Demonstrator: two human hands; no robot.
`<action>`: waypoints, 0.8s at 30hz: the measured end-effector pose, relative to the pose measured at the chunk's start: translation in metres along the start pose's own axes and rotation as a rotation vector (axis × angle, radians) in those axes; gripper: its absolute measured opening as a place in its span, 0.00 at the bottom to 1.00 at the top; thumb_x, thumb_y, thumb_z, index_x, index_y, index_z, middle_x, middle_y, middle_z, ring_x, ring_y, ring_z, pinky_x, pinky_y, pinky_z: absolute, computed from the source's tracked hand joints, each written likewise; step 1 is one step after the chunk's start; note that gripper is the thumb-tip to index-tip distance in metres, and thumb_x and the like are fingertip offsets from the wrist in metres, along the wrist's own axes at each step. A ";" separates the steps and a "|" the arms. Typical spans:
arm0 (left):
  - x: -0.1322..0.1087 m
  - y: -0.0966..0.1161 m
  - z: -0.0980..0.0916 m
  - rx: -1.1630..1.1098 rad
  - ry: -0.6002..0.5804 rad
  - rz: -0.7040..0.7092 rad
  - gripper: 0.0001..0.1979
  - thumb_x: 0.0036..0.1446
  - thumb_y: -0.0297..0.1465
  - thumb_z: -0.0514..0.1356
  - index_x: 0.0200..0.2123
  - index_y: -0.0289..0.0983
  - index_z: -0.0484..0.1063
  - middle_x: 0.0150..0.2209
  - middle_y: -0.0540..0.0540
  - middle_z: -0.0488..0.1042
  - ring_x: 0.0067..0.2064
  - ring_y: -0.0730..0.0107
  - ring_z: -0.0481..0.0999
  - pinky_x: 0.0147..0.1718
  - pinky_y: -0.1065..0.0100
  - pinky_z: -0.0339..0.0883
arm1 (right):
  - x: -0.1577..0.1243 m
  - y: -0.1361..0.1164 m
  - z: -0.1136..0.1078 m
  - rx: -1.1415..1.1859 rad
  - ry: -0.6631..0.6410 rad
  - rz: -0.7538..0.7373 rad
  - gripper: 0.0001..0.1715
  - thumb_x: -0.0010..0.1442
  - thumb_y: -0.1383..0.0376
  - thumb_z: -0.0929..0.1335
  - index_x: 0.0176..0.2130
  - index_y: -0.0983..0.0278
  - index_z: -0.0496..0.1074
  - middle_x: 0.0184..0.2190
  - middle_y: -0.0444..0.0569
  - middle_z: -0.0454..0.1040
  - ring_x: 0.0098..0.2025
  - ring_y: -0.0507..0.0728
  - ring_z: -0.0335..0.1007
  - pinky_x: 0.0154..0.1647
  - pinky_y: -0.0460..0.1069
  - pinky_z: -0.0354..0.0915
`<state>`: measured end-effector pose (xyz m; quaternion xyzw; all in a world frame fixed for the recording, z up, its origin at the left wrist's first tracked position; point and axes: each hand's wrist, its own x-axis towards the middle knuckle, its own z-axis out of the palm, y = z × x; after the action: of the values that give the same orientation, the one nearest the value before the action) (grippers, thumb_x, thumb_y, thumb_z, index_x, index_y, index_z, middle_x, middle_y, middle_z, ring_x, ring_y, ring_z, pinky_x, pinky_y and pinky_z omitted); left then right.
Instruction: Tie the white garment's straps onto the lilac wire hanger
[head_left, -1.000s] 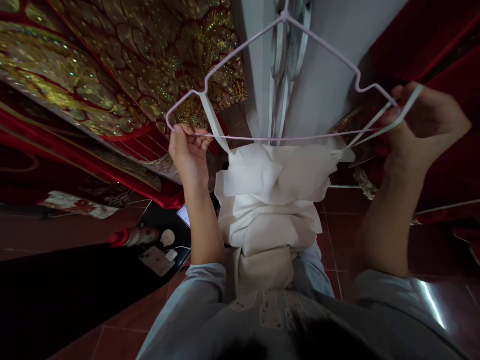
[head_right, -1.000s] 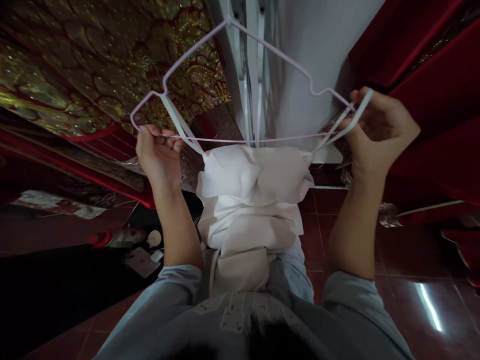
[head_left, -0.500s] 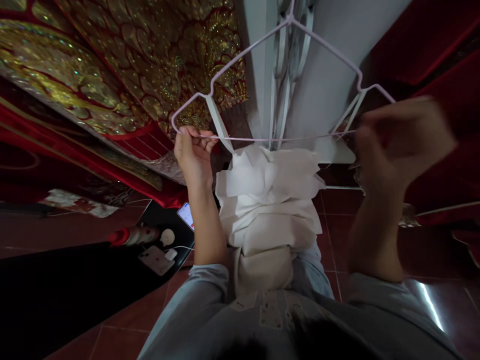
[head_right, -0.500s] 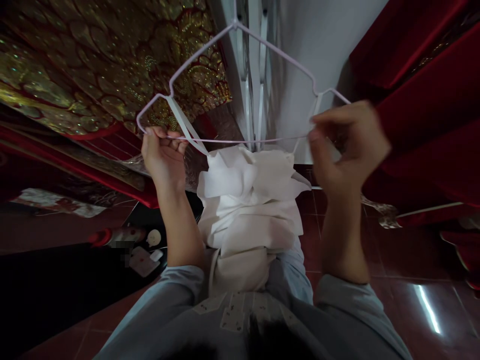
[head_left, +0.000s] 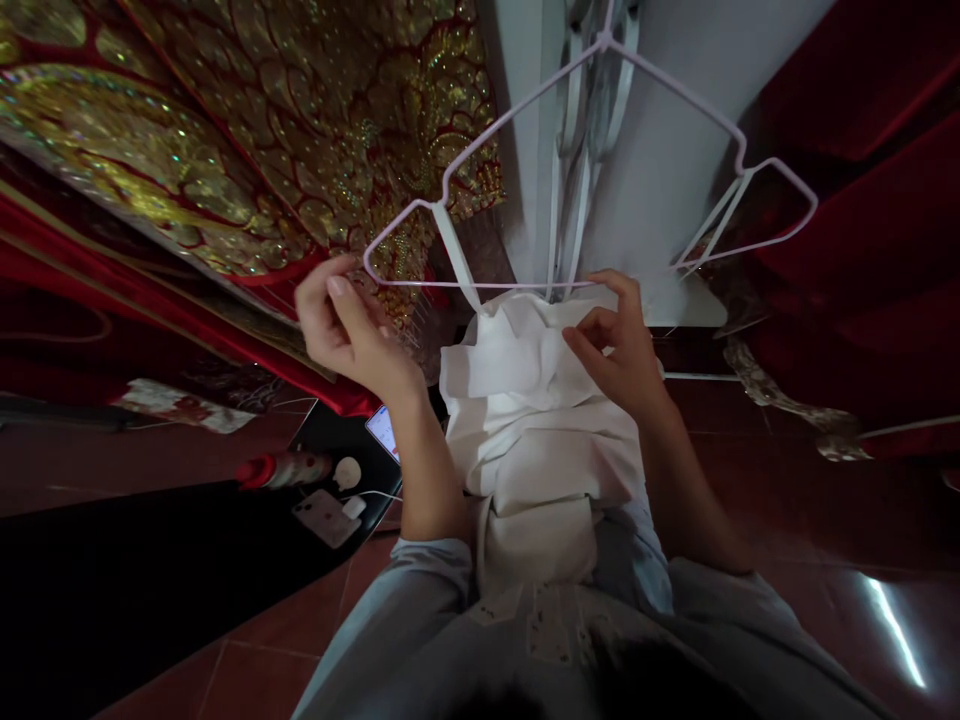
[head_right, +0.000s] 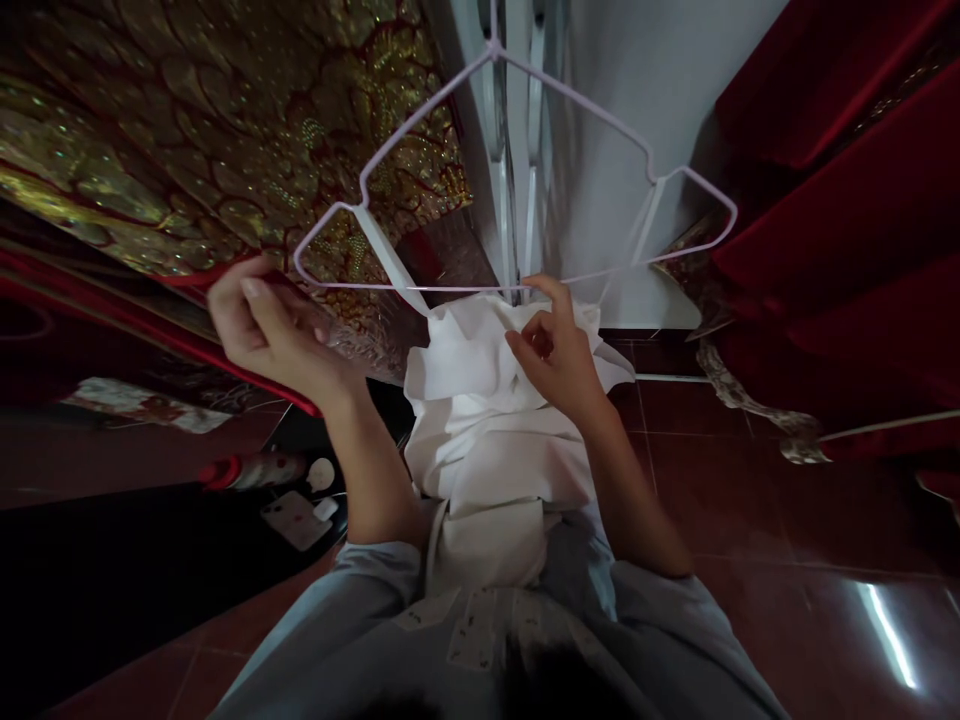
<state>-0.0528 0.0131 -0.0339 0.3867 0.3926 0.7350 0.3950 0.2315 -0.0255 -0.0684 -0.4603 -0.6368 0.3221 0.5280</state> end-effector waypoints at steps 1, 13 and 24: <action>-0.001 0.006 0.003 0.023 0.003 0.055 0.17 0.89 0.44 0.60 0.49 0.45 0.84 0.27 0.51 0.71 0.31 0.67 0.79 0.30 0.64 0.60 | 0.000 0.000 0.001 0.002 -0.001 -0.006 0.35 0.70 0.59 0.77 0.70 0.47 0.67 0.29 0.35 0.71 0.29 0.56 0.65 0.34 0.53 0.65; 0.009 0.060 0.033 -0.327 -0.209 -0.246 0.19 0.90 0.37 0.57 0.45 0.39 0.83 0.23 0.57 0.56 0.16 0.77 0.38 0.13 0.69 0.39 | 0.001 -0.006 -0.003 -0.067 0.010 0.031 0.34 0.70 0.56 0.77 0.69 0.46 0.67 0.30 0.36 0.69 0.27 0.56 0.65 0.32 0.55 0.66; -0.029 -0.004 0.023 -0.084 0.005 -0.044 0.17 0.85 0.41 0.66 0.42 0.39 0.86 0.21 0.52 0.69 0.17 0.78 0.56 0.19 0.69 0.43 | -0.002 -0.012 0.002 -0.073 -0.015 0.040 0.37 0.70 0.57 0.78 0.72 0.46 0.67 0.30 0.36 0.72 0.27 0.55 0.64 0.32 0.54 0.65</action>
<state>-0.0205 -0.0049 -0.0360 0.3592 0.3709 0.7429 0.4260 0.2270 -0.0311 -0.0589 -0.4894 -0.6427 0.3124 0.4998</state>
